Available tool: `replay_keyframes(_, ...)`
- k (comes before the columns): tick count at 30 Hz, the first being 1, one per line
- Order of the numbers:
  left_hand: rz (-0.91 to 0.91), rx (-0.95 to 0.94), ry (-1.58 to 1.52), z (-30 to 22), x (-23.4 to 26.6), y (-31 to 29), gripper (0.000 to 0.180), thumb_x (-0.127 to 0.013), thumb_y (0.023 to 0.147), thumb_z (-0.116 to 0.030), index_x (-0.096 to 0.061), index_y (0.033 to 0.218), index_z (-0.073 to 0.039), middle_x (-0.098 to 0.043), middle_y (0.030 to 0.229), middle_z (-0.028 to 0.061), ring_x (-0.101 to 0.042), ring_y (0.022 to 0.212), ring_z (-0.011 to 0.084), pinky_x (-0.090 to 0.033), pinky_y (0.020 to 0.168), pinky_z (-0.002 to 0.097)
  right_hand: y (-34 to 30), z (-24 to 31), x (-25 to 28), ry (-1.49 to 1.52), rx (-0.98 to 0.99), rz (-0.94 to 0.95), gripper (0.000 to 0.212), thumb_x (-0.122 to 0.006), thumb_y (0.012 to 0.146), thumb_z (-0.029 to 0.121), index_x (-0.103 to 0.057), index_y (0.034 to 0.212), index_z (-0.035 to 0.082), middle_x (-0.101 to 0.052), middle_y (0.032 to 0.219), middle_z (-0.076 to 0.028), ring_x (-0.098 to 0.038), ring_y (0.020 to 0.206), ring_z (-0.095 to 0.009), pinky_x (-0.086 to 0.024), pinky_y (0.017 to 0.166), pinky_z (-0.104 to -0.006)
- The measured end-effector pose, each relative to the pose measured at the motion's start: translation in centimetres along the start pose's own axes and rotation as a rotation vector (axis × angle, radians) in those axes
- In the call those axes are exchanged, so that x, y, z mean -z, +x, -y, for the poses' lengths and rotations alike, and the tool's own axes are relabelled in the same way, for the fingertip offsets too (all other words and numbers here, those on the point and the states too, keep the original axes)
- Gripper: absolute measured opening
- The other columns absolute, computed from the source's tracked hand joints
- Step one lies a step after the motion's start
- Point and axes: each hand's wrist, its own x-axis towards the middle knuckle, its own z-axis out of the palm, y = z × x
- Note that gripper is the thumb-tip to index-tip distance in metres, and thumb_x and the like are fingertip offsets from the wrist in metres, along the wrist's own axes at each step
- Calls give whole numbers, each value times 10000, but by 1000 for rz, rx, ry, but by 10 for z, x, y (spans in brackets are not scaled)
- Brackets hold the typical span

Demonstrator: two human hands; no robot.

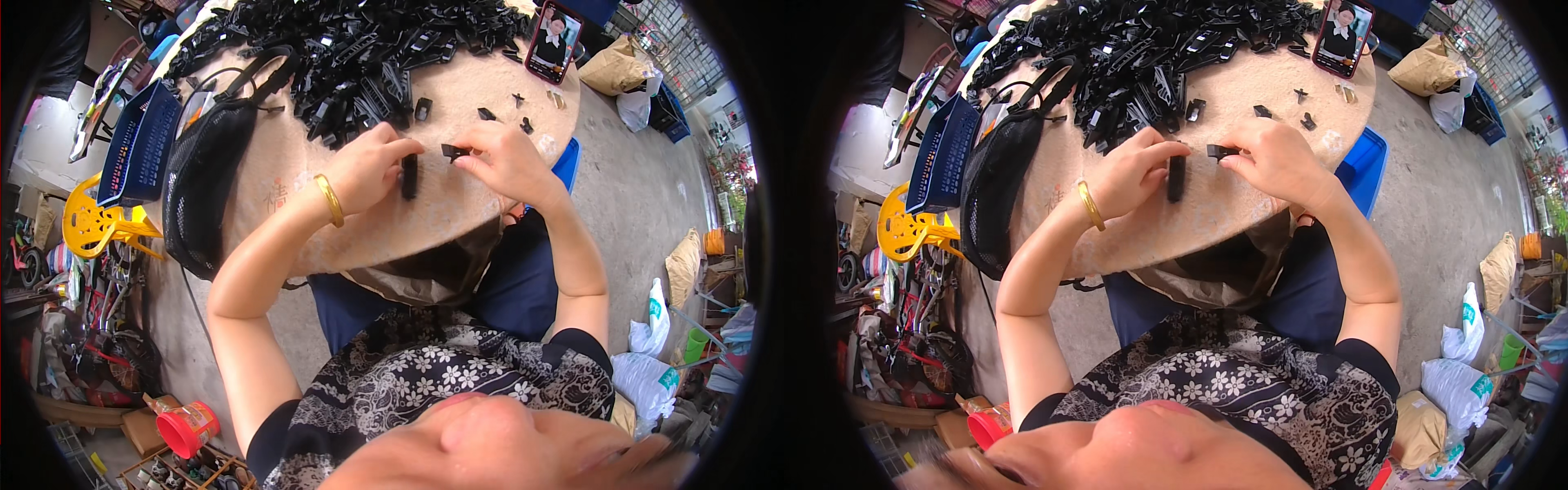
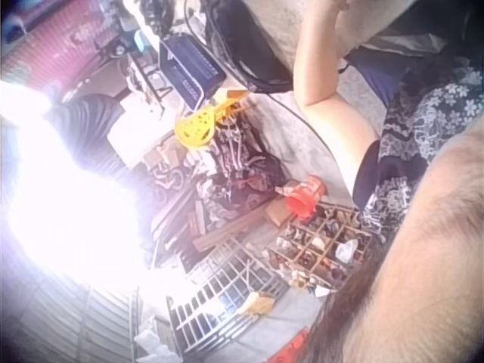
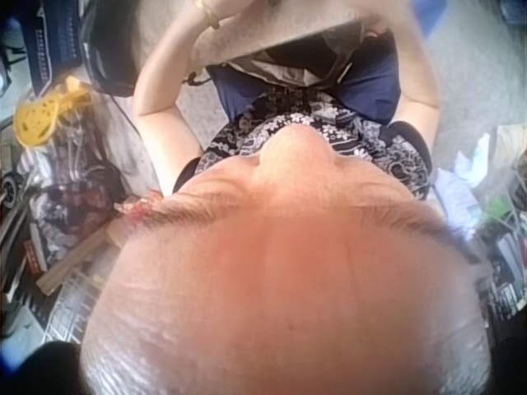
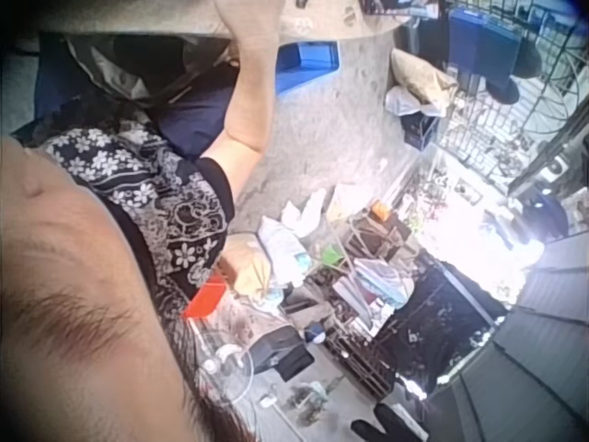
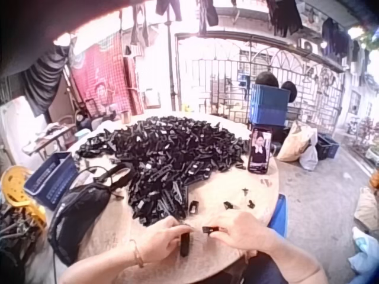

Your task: The person assembles plastic components by picking small parts from a pile, joining them together by hand, and placing the assembled pieces on the table.

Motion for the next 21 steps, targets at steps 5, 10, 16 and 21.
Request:
replay_keyframes(5, -57, -86, 95, -3, -5, 1, 211, -704, 742, -65, -648, 946, -64, -571, 801, 123, -583, 843, 292, -478, 773, 355, -2, 14, 4, 92, 32, -13, 222, -689, 754, 164, -679, 939, 42, -628, 814, -118, -610, 757, -287, -488, 672, -366)
replay_keyframes(10, -32, 45, 42, -9, -7, -1, 187, -762, 697, -132, -655, 826, -51, -579, 774, 90, -586, 772, 281, -483, 692, 350, -6, 15, 2, -49, 96, -20, 198, -691, 752, 211, -699, 886, 65, -614, 790, -106, -612, 754, -292, -487, 663, -384)
replay_keyframes(16, -14, 36, 28, -7, -3, 0, 190, -784, 666, -133, -658, 773, -40, -586, 770, 97, -592, 714, 274, -477, 638, 343, -9, 22, 5, -130, 96, 13, 172, -694, 740, 225, -696, 821, 73, -610, 777, -92, -613, 758, -289, -486, 673, -383)
replay_keyframes(21, -10, 46, 9, -5, -3, -1, 198, -789, 655, -122, -650, 760, -27, -576, 743, 98, -588, 694, 271, -473, 620, 345, -7, 19, -6, -97, 142, -36, 161, -701, 717, 189, -680, 819, 66, -590, 777, -92, -604, 769, -284, -483, 657, -384)
